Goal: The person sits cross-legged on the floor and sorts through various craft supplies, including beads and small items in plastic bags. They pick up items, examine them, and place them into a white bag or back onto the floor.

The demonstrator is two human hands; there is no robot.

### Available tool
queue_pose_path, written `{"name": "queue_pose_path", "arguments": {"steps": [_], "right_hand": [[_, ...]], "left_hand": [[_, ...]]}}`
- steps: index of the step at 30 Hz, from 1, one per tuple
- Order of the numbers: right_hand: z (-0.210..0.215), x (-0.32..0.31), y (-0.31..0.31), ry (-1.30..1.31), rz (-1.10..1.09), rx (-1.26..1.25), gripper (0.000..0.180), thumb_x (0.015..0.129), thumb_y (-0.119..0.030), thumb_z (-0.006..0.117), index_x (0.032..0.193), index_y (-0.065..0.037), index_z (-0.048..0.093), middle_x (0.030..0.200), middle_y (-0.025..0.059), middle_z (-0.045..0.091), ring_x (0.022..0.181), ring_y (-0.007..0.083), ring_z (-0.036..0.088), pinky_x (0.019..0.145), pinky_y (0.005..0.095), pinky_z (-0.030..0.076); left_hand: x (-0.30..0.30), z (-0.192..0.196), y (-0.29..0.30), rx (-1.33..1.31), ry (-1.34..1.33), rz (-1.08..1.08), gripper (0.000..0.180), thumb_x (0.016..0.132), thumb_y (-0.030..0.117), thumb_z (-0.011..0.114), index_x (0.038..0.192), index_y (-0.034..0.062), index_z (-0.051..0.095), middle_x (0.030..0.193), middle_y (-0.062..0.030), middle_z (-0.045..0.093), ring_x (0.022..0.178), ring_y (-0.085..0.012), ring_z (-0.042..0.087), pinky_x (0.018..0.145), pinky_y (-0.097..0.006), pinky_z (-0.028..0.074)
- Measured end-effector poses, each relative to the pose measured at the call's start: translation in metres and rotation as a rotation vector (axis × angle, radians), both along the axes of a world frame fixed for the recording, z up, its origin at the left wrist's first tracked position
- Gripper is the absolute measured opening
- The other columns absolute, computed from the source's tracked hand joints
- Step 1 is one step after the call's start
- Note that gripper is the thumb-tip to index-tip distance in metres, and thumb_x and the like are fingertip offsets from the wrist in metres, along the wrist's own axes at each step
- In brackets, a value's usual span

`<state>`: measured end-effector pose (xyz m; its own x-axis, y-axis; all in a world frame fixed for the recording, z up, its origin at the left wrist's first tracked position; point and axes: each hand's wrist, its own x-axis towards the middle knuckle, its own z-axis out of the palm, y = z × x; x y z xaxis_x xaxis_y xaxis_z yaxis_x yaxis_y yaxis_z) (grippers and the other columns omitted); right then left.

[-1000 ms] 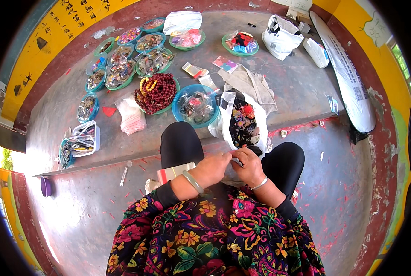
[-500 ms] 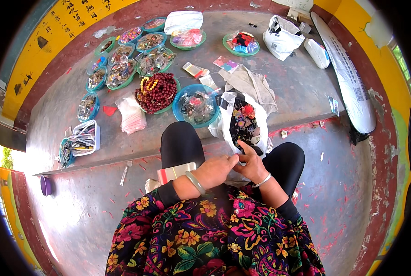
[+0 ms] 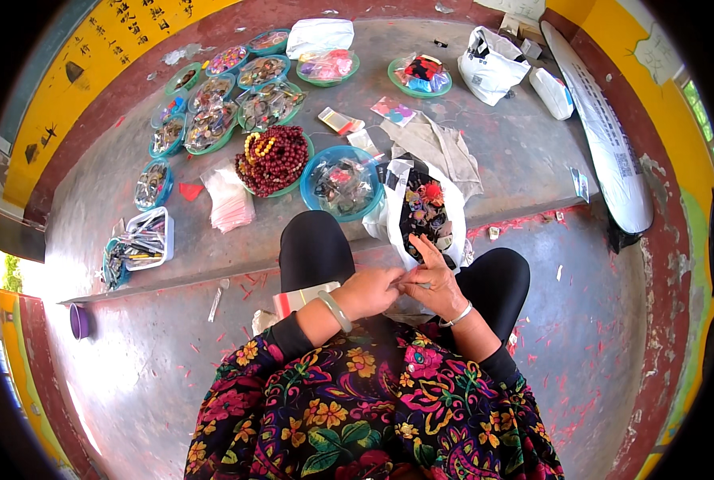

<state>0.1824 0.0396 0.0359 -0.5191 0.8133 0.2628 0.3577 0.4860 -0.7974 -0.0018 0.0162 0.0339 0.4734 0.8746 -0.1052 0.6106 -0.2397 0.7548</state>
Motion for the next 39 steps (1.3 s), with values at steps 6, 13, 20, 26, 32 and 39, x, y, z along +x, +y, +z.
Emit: {"name": "queue_pose_path", "arguments": {"steps": [6,13,20,26,32,39], "right_hand": [[0.002,0.000,0.000,-0.049,0.052,0.018,0.021,0.060,-0.013,0.075,0.080,-0.012,0.071,0.133,0.0170,0.040,0.125,0.0394,0.033,0.101,0.0447,0.028],[-0.007,-0.002,-0.002,0.000,0.012,0.037,0.016,0.065,-0.012,0.073,0.080,-0.007,0.069,0.132,0.0164,0.042,0.125,0.0394,0.032,0.100,0.0460,0.029],[0.017,-0.002,-0.005,0.134,-0.005,-0.134,0.017,0.064,-0.013,0.072,0.080,-0.008,0.070,0.134,0.0159,0.040,0.129,0.0383,0.027,0.103,0.0441,0.025],[0.003,0.000,-0.002,-0.058,0.056,0.048,0.017,0.063,-0.014,0.073,0.080,-0.012,0.071,0.135,0.0169,0.038,0.128,0.0399,0.027,0.103,0.0439,0.026],[0.005,-0.002,-0.004,0.050,0.042,0.007,0.015,0.067,-0.016,0.072,0.080,-0.010,0.071,0.137,0.0159,0.036,0.128,0.0400,0.026,0.103,0.0441,0.024],[-0.003,0.002,-0.002,0.071,0.066,-0.030,0.013,0.072,-0.017,0.069,0.081,-0.010,0.070,0.139,0.0151,0.033,0.129,0.0392,0.025,0.103,0.0450,0.022]], "left_hand": [[0.005,-0.010,-0.008,-0.049,-0.142,0.038,0.024,0.079,0.010,0.048,0.101,0.0033,0.051,0.084,-0.0218,0.059,0.081,-0.0399,0.056,0.068,-0.044,0.044],[0.008,-0.011,-0.010,-0.043,-0.109,0.057,0.031,0.082,0.018,0.055,0.110,0.0042,0.050,0.087,-0.0190,0.062,0.082,-0.0362,0.059,0.069,-0.040,0.046],[0.000,-0.013,-0.005,-0.236,-0.224,0.009,0.024,0.082,0.020,0.056,0.097,0.0019,0.058,0.084,-0.0171,0.063,0.079,-0.0304,0.062,0.069,-0.035,0.046],[0.001,-0.006,-0.006,-0.317,-0.250,0.076,0.022,0.081,0.017,0.056,0.097,0.0021,0.058,0.083,-0.0157,0.063,0.077,-0.0282,0.062,0.069,-0.033,0.046],[0.001,0.003,-0.005,-0.288,-0.194,0.032,0.026,0.080,0.017,0.056,0.103,0.0047,0.056,0.085,-0.0141,0.063,0.079,-0.0273,0.062,0.071,-0.033,0.046],[-0.001,-0.011,-0.005,-0.285,-0.166,-0.020,0.025,0.082,0.020,0.057,0.103,0.0055,0.056,0.086,-0.0152,0.063,0.080,-0.0277,0.061,0.072,-0.033,0.046]]}}
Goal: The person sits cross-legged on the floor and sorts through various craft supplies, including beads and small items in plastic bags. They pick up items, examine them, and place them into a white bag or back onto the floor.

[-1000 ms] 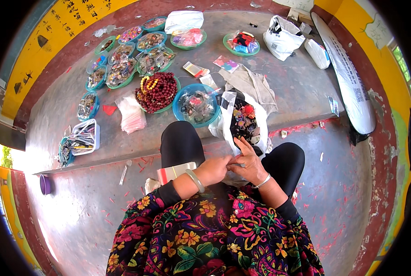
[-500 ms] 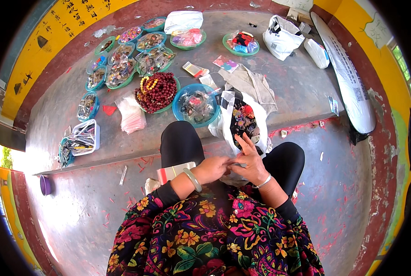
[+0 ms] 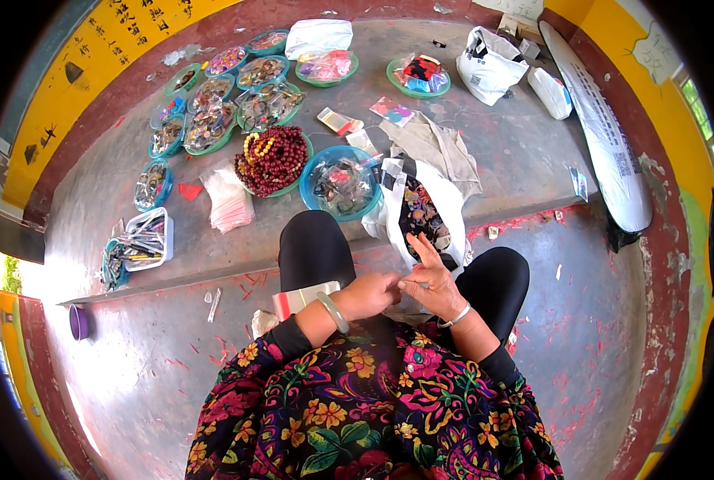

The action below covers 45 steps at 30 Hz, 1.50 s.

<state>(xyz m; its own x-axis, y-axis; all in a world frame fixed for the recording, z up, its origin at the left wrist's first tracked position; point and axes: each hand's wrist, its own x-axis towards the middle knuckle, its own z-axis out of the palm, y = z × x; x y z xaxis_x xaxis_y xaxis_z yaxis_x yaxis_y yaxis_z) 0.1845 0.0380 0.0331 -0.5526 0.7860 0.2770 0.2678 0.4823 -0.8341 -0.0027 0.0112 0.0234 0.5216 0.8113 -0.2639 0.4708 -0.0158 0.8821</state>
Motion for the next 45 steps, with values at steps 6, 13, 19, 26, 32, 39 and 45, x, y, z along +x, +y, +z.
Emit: {"name": "queue_pose_path", "arguments": {"steps": [6,13,19,26,32,39,45], "right_hand": [[0.007,-0.001,-0.002,-0.021,-0.048,0.026,0.013,0.070,-0.016,0.069,0.082,-0.010,0.070,0.138,0.0163,0.034,0.129,0.0395,0.025,0.103,0.0445,0.024],[0.032,-0.012,-0.012,-0.224,-0.260,0.422,0.017,0.064,-0.014,0.070,0.081,-0.011,0.069,0.124,0.0157,0.046,0.114,0.0359,0.042,0.091,0.0416,0.035],[0.031,-0.011,-0.014,-0.358,-0.297,0.427,0.016,0.064,-0.012,0.069,0.079,-0.009,0.067,0.098,0.0101,0.054,0.090,0.0288,0.054,0.073,0.0380,0.043],[0.007,-0.008,-0.006,-0.088,-0.275,0.285,0.013,0.065,-0.005,0.067,0.078,-0.006,0.065,0.079,0.0095,0.058,0.066,0.0267,0.059,0.055,0.0329,0.047],[0.010,-0.007,-0.009,-0.028,-0.195,-0.019,0.011,0.068,-0.006,0.068,0.078,-0.004,0.064,0.075,0.0090,0.060,0.059,0.0215,0.059,0.052,0.0287,0.046],[0.003,0.000,-0.008,0.010,-0.072,-0.383,0.010,0.074,-0.007,0.067,0.081,-0.001,0.064,0.069,0.0036,0.061,0.055,0.0069,0.052,0.048,0.0208,0.041],[0.009,0.003,-0.006,-0.030,0.039,-0.623,0.011,0.076,-0.010,0.067,0.085,-0.002,0.067,0.070,-0.0002,0.062,0.052,0.0022,0.049,0.044,0.0190,0.038]], "left_hand": [[-0.003,0.006,0.002,-0.160,-0.074,0.054,0.024,0.085,0.015,0.053,0.104,0.0015,0.056,0.086,-0.0119,0.064,0.077,-0.0194,0.062,0.069,-0.029,0.047],[-0.006,-0.006,0.003,-0.387,-0.385,0.168,0.019,0.091,0.005,0.042,0.102,-0.0023,0.055,0.081,-0.0103,0.063,0.073,-0.0176,0.063,0.067,-0.028,0.051],[0.001,-0.009,-0.001,-0.514,-0.538,0.204,0.020,0.092,0.011,0.043,0.101,-0.0026,0.054,0.078,-0.0123,0.063,0.068,-0.0201,0.064,0.063,-0.030,0.053],[0.006,-0.007,-0.003,-0.542,-0.397,0.236,0.022,0.093,0.015,0.043,0.101,-0.0028,0.053,0.075,-0.0115,0.063,0.067,-0.0192,0.064,0.060,-0.028,0.053],[0.004,-0.005,-0.003,-0.439,-0.275,0.200,0.022,0.092,0.016,0.045,0.101,-0.0021,0.054,0.075,-0.0092,0.063,0.067,-0.0163,0.064,0.061,-0.027,0.052],[0.004,0.002,-0.005,-0.275,-0.232,0.106,0.018,0.087,0.013,0.049,0.095,-0.0019,0.056,0.072,-0.0071,0.062,0.066,-0.0141,0.063,0.061,-0.026,0.049],[0.001,-0.007,-0.008,-0.083,-0.093,0.051,0.022,0.079,0.017,0.055,0.095,0.0007,0.057,0.073,-0.0114,0.063,0.066,-0.0232,0.062,0.061,-0.032,0.047]]}}
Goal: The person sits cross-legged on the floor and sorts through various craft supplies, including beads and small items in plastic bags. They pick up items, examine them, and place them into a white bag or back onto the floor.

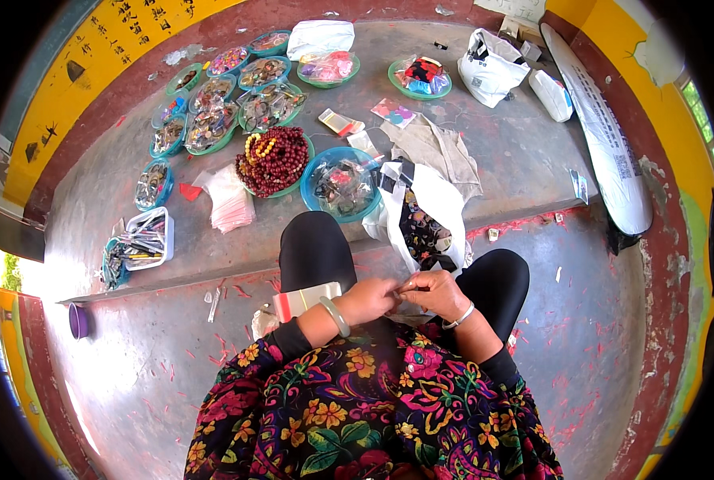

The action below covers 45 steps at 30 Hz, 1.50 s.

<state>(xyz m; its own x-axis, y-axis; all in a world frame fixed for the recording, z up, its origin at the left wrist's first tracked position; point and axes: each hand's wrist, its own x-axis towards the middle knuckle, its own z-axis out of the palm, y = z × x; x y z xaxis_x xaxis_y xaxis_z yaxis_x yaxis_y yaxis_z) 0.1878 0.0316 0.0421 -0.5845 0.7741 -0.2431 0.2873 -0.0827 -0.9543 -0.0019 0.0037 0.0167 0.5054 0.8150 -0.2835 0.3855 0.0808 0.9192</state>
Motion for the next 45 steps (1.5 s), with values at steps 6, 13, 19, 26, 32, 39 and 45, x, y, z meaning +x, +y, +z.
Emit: {"name": "queue_pose_path", "arguments": {"steps": [6,13,19,26,32,39,45], "right_hand": [[0.001,0.000,-0.002,0.026,-0.016,-0.041,0.012,0.077,-0.012,0.066,0.084,-0.003,0.068,0.068,-0.0008,0.061,0.050,0.0019,0.048,0.041,0.0185,0.038],[0.008,-0.002,-0.002,0.018,0.010,0.055,0.012,0.077,-0.011,0.065,0.083,0.000,0.066,0.067,0.0022,0.063,0.057,0.0051,0.054,0.051,0.0214,0.043],[0.009,-0.002,-0.003,0.028,-0.027,0.072,0.011,0.077,-0.009,0.065,0.082,0.000,0.066,0.070,0.0048,0.064,0.062,0.0072,0.056,0.058,0.0232,0.045],[0.008,-0.003,-0.005,0.018,-0.062,0.075,0.010,0.078,-0.010,0.065,0.082,-0.001,0.066,0.065,0.0024,0.060,0.050,0.0047,0.049,0.045,0.0210,0.040],[0.000,0.000,-0.004,-0.002,-0.002,0.117,0.010,0.080,-0.010,0.063,0.084,-0.002,0.066,0.063,0.0014,0.058,0.047,0.0032,0.048,0.040,0.0202,0.038],[-0.001,-0.001,-0.005,0.124,-0.049,-0.071,0.012,0.083,-0.011,0.060,0.086,-0.001,0.066,0.067,0.0018,0.060,0.044,0.0040,0.049,0.038,0.0183,0.039],[0.003,0.000,-0.003,0.113,-0.030,-0.092,0.013,0.084,-0.010,0.060,0.087,0.001,0.066,0.073,0.0057,0.064,0.046,0.0057,0.052,0.040,0.0193,0.041]], "left_hand": [[0.001,0.004,-0.001,0.109,0.066,-0.023,0.026,0.075,0.019,0.056,0.095,0.0029,0.056,0.078,-0.0167,0.062,0.073,-0.0334,0.060,0.063,-0.039,0.045],[0.002,0.004,-0.003,0.242,0.122,0.010,0.028,0.076,0.022,0.057,0.096,0.0030,0.053,0.081,-0.0191,0.060,0.076,-0.0375,0.058,0.065,-0.042,0.045],[0.001,0.014,-0.003,0.264,0.172,-0.029,0.027,0.076,0.021,0.058,0.096,0.0037,0.053,0.080,-0.0182,0.061,0.076,-0.0367,0.058,0.065,-0.042,0.045],[-0.007,0.008,-0.004,0.281,0.179,0.008,0.031,0.076,0.021,0.057,0.101,0.0044,0.054,0.081,-0.0171,0.062,0.077,-0.0352,0.059,0.067,-0.042,0.046],[-0.007,0.008,-0.003,0.256,0.193,-0.005,0.031,0.075,0.020,0.056,0.101,0.0046,0.055,0.082,-0.0173,0.062,0.077,-0.0347,0.059,0.067,-0.041,0.046],[-0.009,0.013,-0.003,0.235,0.104,-0.069,0.034,0.073,0.021,0.061,0.101,0.0020,0.055,0.081,-0.0146,0.064,0.074,-0.0312,0.062,0.067,-0.035,0.048],[-0.010,0.003,-0.003,0.198,0.100,-0.085,0.034,0.073,0.021,0.062,0.100,0.0015,0.056,0.081,-0.0142,0.064,0.074,-0.0304,0.062,0.067,-0.035,0.048]]}}
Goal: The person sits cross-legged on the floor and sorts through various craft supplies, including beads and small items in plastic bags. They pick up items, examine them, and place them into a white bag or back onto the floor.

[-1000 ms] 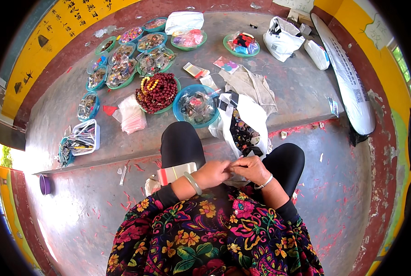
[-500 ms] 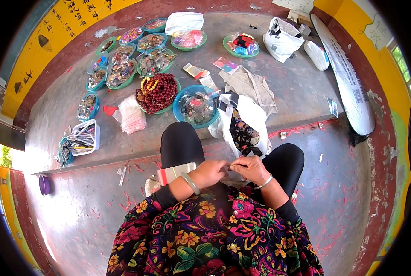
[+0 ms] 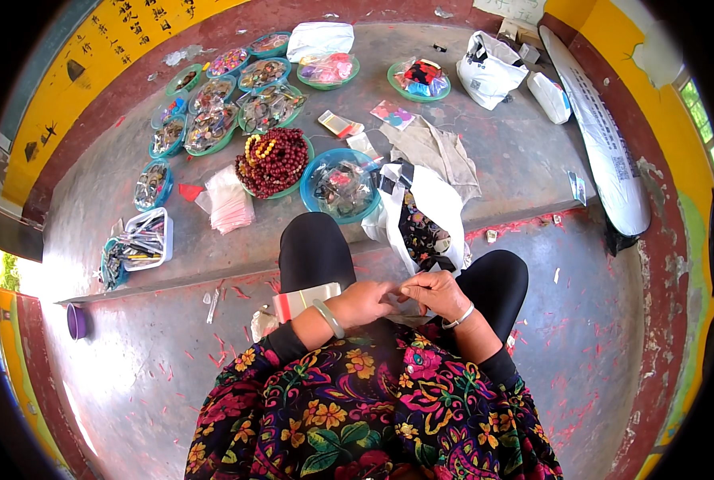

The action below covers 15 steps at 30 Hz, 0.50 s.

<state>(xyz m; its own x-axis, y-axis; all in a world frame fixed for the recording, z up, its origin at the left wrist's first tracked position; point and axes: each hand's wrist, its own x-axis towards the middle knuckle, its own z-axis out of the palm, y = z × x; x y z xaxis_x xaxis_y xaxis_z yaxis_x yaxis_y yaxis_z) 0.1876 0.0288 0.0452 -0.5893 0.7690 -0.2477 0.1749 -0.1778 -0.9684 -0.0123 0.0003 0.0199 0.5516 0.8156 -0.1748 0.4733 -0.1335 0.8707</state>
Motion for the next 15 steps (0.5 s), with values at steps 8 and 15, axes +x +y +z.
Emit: {"name": "queue_pose_path", "arguments": {"steps": [8,15], "right_hand": [[0.003,0.000,0.002,0.007,0.038,0.010,0.016,0.084,-0.012,0.060,0.089,0.002,0.066,0.074,0.0071,0.064,0.052,0.0088,0.057,0.048,0.0213,0.046],[-0.002,-0.001,0.003,-0.008,-0.045,0.198,0.011,0.083,-0.005,0.058,0.089,0.003,0.064,0.076,0.0062,0.063,0.061,0.0099,0.059,0.054,0.0211,0.046]], "left_hand": [[-0.003,0.006,0.002,-0.011,0.042,0.045,0.027,0.077,0.020,0.059,0.097,0.0015,0.059,0.079,-0.0169,0.063,0.074,-0.0294,0.062,0.067,-0.034,0.047],[-0.006,-0.012,0.002,-0.058,0.012,0.090,0.025,0.081,0.017,0.055,0.100,0.0007,0.060,0.081,-0.0135,0.065,0.071,-0.0229,0.064,0.066,-0.031,0.049]]}}
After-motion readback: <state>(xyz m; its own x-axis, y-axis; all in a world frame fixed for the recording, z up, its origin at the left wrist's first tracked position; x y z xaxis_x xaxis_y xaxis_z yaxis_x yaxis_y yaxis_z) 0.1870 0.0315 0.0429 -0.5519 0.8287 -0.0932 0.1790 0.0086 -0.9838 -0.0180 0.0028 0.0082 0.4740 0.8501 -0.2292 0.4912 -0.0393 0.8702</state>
